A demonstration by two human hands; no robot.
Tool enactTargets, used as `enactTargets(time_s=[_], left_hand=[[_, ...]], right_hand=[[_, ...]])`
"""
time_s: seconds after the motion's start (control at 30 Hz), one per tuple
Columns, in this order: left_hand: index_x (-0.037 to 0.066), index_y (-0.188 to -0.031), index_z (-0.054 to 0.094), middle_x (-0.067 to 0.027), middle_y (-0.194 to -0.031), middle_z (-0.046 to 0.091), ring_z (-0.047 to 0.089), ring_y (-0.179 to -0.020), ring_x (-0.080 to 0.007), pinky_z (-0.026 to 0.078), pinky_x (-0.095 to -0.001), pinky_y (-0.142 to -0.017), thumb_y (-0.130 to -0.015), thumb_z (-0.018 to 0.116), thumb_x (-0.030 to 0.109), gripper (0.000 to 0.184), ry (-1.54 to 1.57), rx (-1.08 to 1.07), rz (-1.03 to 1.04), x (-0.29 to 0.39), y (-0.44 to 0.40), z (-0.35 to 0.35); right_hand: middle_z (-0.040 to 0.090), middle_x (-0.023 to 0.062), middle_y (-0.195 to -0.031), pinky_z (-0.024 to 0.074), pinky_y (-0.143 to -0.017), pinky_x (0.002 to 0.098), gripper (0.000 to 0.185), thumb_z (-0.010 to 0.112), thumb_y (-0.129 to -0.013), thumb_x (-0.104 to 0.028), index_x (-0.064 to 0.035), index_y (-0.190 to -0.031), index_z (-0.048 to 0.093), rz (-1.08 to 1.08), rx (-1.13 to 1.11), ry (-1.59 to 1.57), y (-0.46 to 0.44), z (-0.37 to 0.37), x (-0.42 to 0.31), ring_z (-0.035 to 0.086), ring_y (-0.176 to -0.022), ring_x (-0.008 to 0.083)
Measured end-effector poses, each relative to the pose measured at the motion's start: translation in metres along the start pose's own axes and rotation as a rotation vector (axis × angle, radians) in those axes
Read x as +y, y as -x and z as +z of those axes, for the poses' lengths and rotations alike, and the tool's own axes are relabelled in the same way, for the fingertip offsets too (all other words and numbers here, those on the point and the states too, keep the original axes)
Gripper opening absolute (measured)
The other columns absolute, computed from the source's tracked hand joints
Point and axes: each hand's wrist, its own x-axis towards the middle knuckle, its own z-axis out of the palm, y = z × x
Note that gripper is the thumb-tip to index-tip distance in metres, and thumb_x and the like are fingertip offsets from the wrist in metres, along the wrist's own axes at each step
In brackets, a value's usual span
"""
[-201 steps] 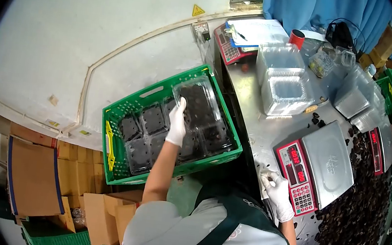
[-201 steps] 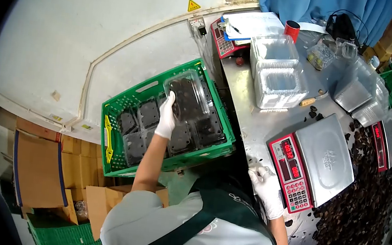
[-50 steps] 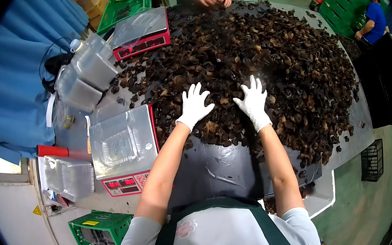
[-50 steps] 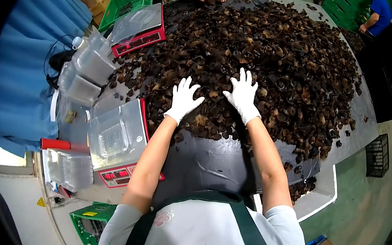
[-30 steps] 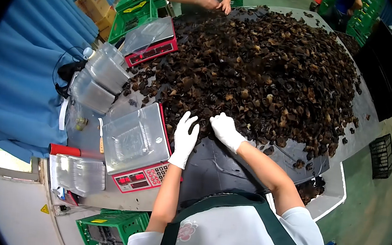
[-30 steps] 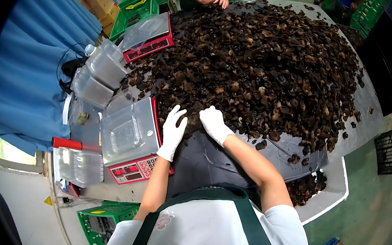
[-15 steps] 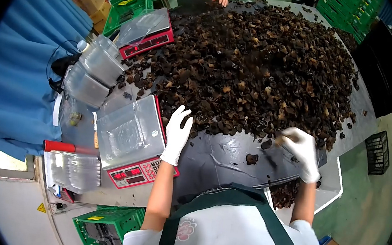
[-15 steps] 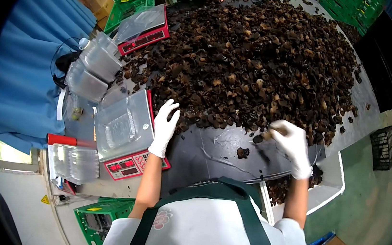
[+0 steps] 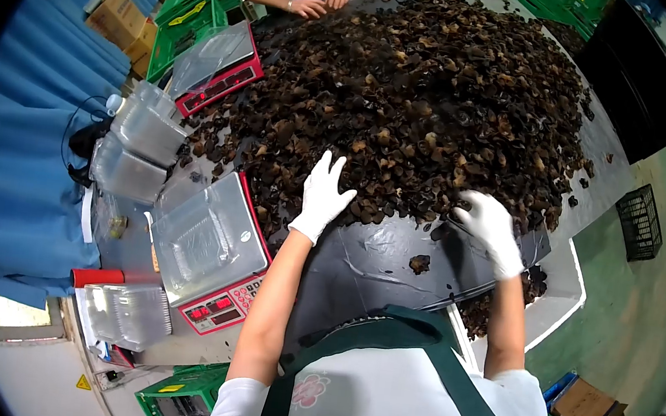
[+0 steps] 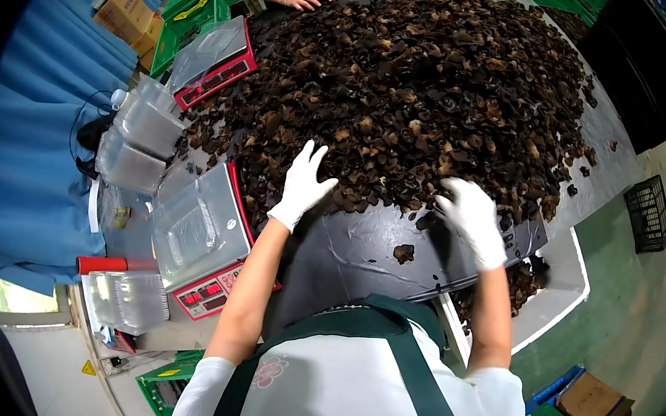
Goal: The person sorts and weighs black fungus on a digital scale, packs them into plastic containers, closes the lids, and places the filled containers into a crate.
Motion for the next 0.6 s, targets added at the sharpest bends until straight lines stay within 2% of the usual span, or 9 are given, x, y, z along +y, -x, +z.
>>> enactTargets(time_s=[0.07, 0.17, 0.2, 0.23, 0.3, 0.37, 0.43, 0.57, 0.6], left_hand=[[0.014, -0.142, 0.037, -0.0189, -0.15, 0.028, 0.03, -0.136, -0.0367, 0.028, -0.047, -0.111, -0.071, 0.076, 0.036, 0.085, -0.117, -0.004, 0.056, 0.009, -0.007, 0.005], [0.018, -0.145, 0.031, -0.012, -0.153, 0.023, 0.018, -0.141, -0.0338, 0.02, -0.0588, -0.11, -0.071, 0.075, 0.04, 0.089, -0.223, -0.107, 0.048, 0.021, -0.011, 0.012], [0.018, -0.143, 0.034, -0.0111, -0.152, 0.024, 0.018, -0.141, -0.0332, 0.018, -0.0592, -0.11, -0.071, 0.075, 0.04, 0.086, -0.246, -0.136, 0.043, 0.02, -0.01, 0.017], [0.016, -0.132, 0.045, -0.0109, -0.149, 0.029, 0.02, -0.14, -0.0336, 0.018, -0.0587, -0.11, -0.073, 0.073, 0.036, 0.069, -0.202, -0.044, 0.065, 0.014, -0.007, 0.029], [0.013, -0.117, 0.052, -0.0107, -0.143, 0.038, 0.024, -0.139, -0.034, 0.02, -0.0577, -0.109, -0.075, 0.071, 0.029, 0.048, -0.125, 0.076, 0.124, 0.007, 0.002, 0.038], [0.011, -0.104, 0.057, -0.0113, -0.134, 0.047, 0.034, -0.133, -0.0333, 0.025, -0.0523, -0.109, -0.077, 0.067, 0.018, 0.03, -0.008, 0.193, 0.158, 0.007, 0.022, 0.04], [0.01, -0.1, 0.058, -0.0112, -0.13, 0.051, 0.04, -0.129, -0.0326, 0.029, -0.0486, -0.108, -0.077, 0.066, 0.015, 0.025, 0.073, 0.234, 0.134, 0.006, 0.049, 0.044], [0.009, -0.093, 0.059, -0.0134, -0.122, 0.055, 0.051, -0.117, -0.0328, 0.039, -0.0433, -0.1, -0.071, 0.067, 0.003, 0.024, 0.127, 0.315, 0.103, 0.014, 0.108, 0.033], [0.009, -0.092, 0.059, -0.0137, -0.122, 0.055, 0.051, -0.116, -0.0327, 0.04, -0.0423, -0.099, -0.07, 0.067, 0.003, 0.024, 0.125, 0.293, 0.102, 0.015, 0.122, 0.032]], right_hand=[[0.062, 0.0089, -0.119, 0.0503, -0.088, 0.0368, 0.041, 0.069, -0.078, -0.032, -0.0127, -0.113, 0.063, -0.156, 0.087, 0.003, -0.039, 0.028, -0.032, 0.059, -0.104, 0.0258], [0.052, 0.0177, -0.13, 0.0478, -0.09, 0.0402, 0.057, 0.078, -0.068, -0.027, -0.0095, -0.118, 0.058, -0.241, 0.169, 0.038, -0.096, 0.058, -0.077, 0.055, -0.11, 0.0322], [0.046, 0.0192, -0.135, 0.044, -0.094, 0.0423, 0.064, 0.081, -0.065, -0.03, -0.0086, -0.12, 0.056, -0.244, 0.24, 0.069, -0.109, 0.076, -0.083, 0.049, -0.117, 0.0332], [0.04, 0.0204, -0.139, 0.0394, -0.097, 0.049, 0.066, 0.082, -0.063, -0.03, -0.0093, -0.119, 0.055, -0.183, 0.176, 0.087, -0.116, 0.083, -0.093, 0.042, -0.124, 0.036], [0.038, 0.0212, -0.141, 0.0379, -0.096, 0.0535, 0.061, 0.082, -0.063, -0.03, -0.0094, -0.115, 0.056, -0.132, -0.061, 0.167, -0.113, 0.095, -0.105, 0.039, -0.126, 0.0381], [0.039, 0.0216, -0.141, 0.0379, -0.098, 0.0486, 0.037, 0.076, -0.067, -0.02, -0.0093, -0.098, 0.061, -0.274, 0.023, 0.06, -0.095, 0.12, -0.105, 0.04, -0.126, 0.0376], [0.044, 0.0208, -0.137, 0.0382, -0.098, 0.0462, 0.027, 0.071, -0.068, -0.013, -0.008, -0.093, 0.062, -0.424, 0.159, 0.007, -0.064, 0.134, -0.106, 0.043, -0.124, 0.0361], [0.048, 0.0166, -0.135, 0.0402, -0.094, 0.043, 0.016, 0.063, -0.074, -0.011, -0.0069, -0.09, 0.063, -0.568, 0.059, -0.057, 0.007, 0.13, -0.114, 0.046, -0.121, 0.0326], [0.047, 0.0188, -0.136, 0.0394, -0.096, 0.0439, 0.015, 0.058, -0.075, -0.012, -0.0056, -0.088, 0.061, -0.566, 0.016, -0.072, 0.023, 0.133, -0.112, 0.046, -0.121, 0.0332]])
